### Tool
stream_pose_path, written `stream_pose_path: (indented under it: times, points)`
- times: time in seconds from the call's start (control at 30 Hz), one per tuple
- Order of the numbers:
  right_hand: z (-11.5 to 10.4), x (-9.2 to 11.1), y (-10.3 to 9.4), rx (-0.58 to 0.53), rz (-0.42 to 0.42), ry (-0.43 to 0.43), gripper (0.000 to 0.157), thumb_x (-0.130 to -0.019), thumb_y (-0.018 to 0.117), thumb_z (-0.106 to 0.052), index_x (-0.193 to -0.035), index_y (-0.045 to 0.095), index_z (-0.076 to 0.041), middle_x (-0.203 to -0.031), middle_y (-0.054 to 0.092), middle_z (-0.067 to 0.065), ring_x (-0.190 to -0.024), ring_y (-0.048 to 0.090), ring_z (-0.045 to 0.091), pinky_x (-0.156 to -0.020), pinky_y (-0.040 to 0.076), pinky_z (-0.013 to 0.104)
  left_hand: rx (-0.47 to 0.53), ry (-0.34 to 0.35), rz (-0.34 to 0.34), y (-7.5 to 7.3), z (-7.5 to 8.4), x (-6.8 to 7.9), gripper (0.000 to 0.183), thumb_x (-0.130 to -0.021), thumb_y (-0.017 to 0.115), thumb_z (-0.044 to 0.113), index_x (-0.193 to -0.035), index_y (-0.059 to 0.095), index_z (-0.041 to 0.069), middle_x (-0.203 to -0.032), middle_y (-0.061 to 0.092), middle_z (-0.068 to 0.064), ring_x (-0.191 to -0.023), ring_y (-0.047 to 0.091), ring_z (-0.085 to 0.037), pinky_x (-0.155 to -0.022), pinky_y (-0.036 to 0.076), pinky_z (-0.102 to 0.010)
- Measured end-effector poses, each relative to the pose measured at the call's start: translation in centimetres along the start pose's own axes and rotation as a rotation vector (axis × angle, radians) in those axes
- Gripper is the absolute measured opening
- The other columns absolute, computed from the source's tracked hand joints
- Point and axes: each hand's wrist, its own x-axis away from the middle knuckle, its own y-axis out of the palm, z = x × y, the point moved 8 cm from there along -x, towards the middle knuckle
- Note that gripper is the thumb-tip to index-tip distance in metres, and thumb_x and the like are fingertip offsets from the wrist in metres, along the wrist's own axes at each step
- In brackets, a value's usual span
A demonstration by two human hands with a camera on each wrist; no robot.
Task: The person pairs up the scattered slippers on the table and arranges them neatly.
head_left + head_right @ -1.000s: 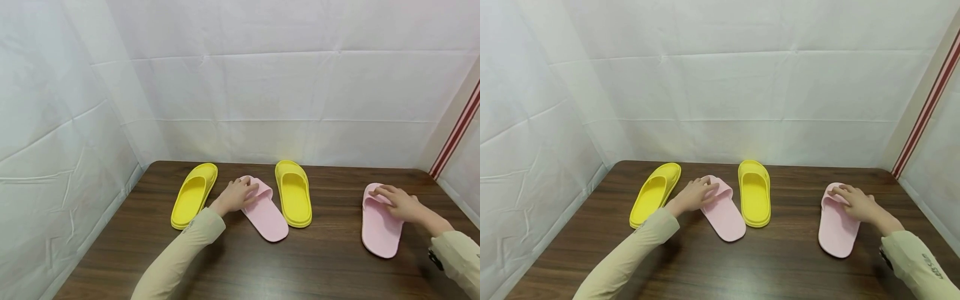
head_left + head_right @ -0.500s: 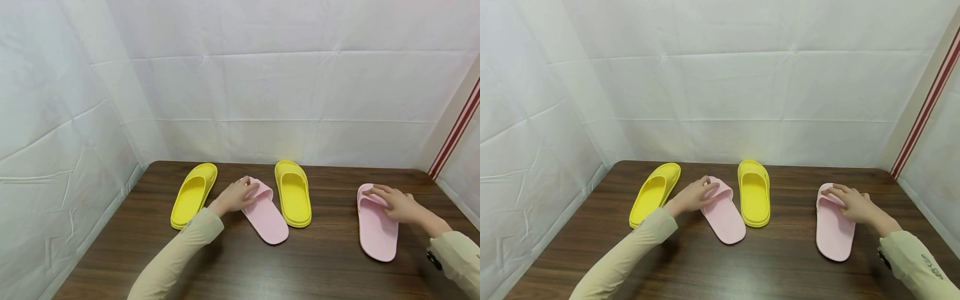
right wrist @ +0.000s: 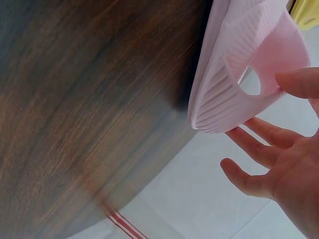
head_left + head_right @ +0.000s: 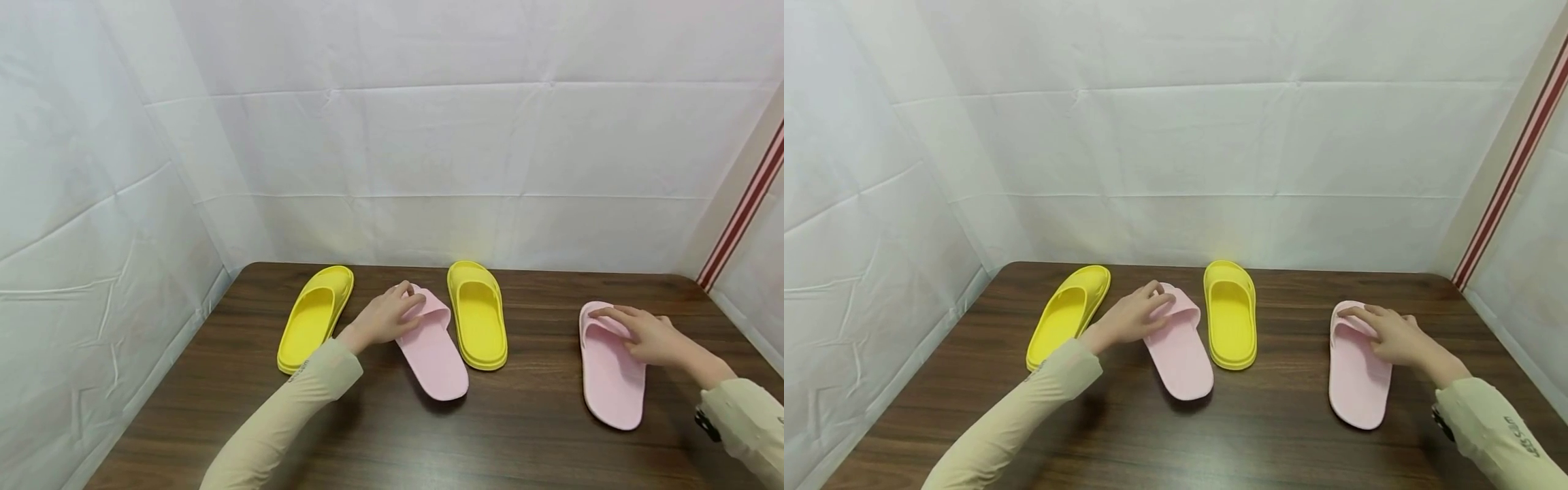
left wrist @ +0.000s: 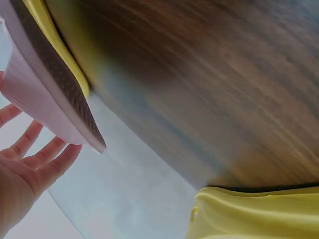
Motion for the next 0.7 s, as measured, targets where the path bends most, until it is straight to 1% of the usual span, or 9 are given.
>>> stream_pose_path:
  times: [0.17,0.3,0.47,0.57,0.7]
  points:
    - [-0.2,0.2,-0.1,-0.012,0.006,-0.003,0.077,-0.055,0.057,0.007,-0.123,0.046,-0.026,-0.119,0.054,0.017,-0.099,0.055,0.031,-0.055,0.028,0.032,0.01,0.035,0.044,-1.0,1.0,-0.3,0.021,-0.085,0.056,0.03,-0.103,0.055,0.019,-0.101,0.047,-0.005,-0.081,0.05,-0.017,-0.062,0.045,-0.029]
    - [-0.2,0.3,-0.1,-0.022,0.003,0.004,0.078,-0.055,0.056,0.007,-0.124,0.046,-0.026,-0.12,0.053,0.017,-0.098,0.054,0.028,-0.055,0.026,0.031,0.013,0.089,0.091,-1.7,2.1,-0.5,0.02,-0.085,0.057,0.03,-0.102,0.055,0.019,-0.101,0.047,-0.004,-0.081,0.049,-0.016,-0.061,0.044,-0.028]
    - [-0.2,0.2,-0.1,-0.035,-0.016,0.022,0.077,-0.058,0.054,0.008,-0.125,0.046,-0.028,-0.123,0.051,0.016,-0.096,0.052,0.024,-0.057,0.026,0.033,-0.037,0.15,0.141,-2.2,3.4,-0.8,0.019,-0.085,0.056,0.033,-0.099,0.055,0.02,-0.098,0.049,-0.002,-0.075,0.05,-0.014,-0.06,0.043,-0.027]
    - [-0.4,0.2,0.0,-0.031,-0.018,0.011,0.076,-0.059,0.055,0.008,-0.125,0.046,-0.029,-0.124,0.051,0.016,-0.092,0.052,0.021,-0.057,0.027,0.033,-0.064,0.171,0.163,-2.4,4.1,-1.0,0.02,-0.085,0.055,0.034,-0.099,0.055,0.02,-0.098,0.049,-0.002,-0.074,0.05,-0.012,-0.061,0.042,-0.028]
    - [-0.6,0.2,0.1,-0.027,-0.009,-0.009,0.078,-0.056,0.054,0.009,-0.124,0.047,-0.029,-0.123,0.052,0.014,-0.082,0.049,0.016,-0.054,0.026,0.03,-0.063,0.191,0.184,-2.5,5.0,-1.2,0.02,-0.085,0.056,0.034,-0.098,0.055,0.02,-0.097,0.05,-0.002,-0.075,0.05,-0.012,-0.061,0.042,-0.028]
